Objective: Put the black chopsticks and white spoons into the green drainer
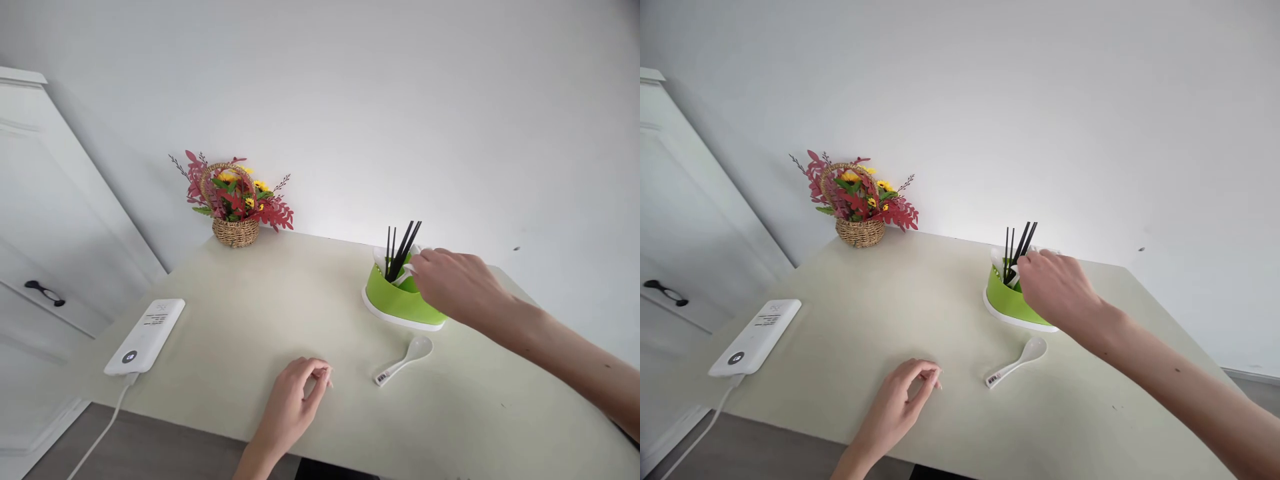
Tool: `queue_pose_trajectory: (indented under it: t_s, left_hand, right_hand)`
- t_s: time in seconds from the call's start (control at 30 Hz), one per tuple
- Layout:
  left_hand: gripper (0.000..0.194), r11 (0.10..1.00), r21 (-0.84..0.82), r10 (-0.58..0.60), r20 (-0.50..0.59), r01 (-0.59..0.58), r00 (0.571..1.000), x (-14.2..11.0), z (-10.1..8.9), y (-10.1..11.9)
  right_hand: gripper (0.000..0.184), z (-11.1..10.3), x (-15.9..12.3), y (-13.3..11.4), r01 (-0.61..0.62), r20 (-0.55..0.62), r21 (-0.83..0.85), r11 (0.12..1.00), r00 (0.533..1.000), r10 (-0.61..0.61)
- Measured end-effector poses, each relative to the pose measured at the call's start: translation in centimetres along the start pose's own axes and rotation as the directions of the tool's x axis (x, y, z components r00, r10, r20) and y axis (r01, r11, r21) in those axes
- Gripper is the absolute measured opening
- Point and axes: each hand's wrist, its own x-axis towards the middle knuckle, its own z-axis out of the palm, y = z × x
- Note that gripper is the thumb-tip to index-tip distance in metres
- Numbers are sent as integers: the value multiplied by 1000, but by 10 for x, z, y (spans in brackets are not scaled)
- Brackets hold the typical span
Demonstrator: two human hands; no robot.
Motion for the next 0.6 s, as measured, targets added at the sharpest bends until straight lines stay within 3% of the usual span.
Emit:
queue_pose_trajectory:
  t_s: [0.13, 0.37, 0.47, 0.6]
  left_hand:
    - [30, 1000, -4, -17, 10, 17, 1000, 1, -1, 1]
    - [29, 998, -12, -59, 23, 59, 998, 3, 1, 0]
    - [26, 998, -6, -61, 12, 61, 998, 3, 2, -1]
    - [26, 996, -2, -84, 4, 84, 996, 5, 4, -1]
  right_hand:
    - [25, 19, 14, -17, 74, 24, 33, 997, 997, -75]
    - [23, 43, 25, -29, 68, 50, 100, 993, 996, -73]
    - [24, 49, 22, -30, 48, -14, 158, 986, 999, -47]
    - [29, 52, 0, -24, 53, -233, 320, 946, 972, 24]
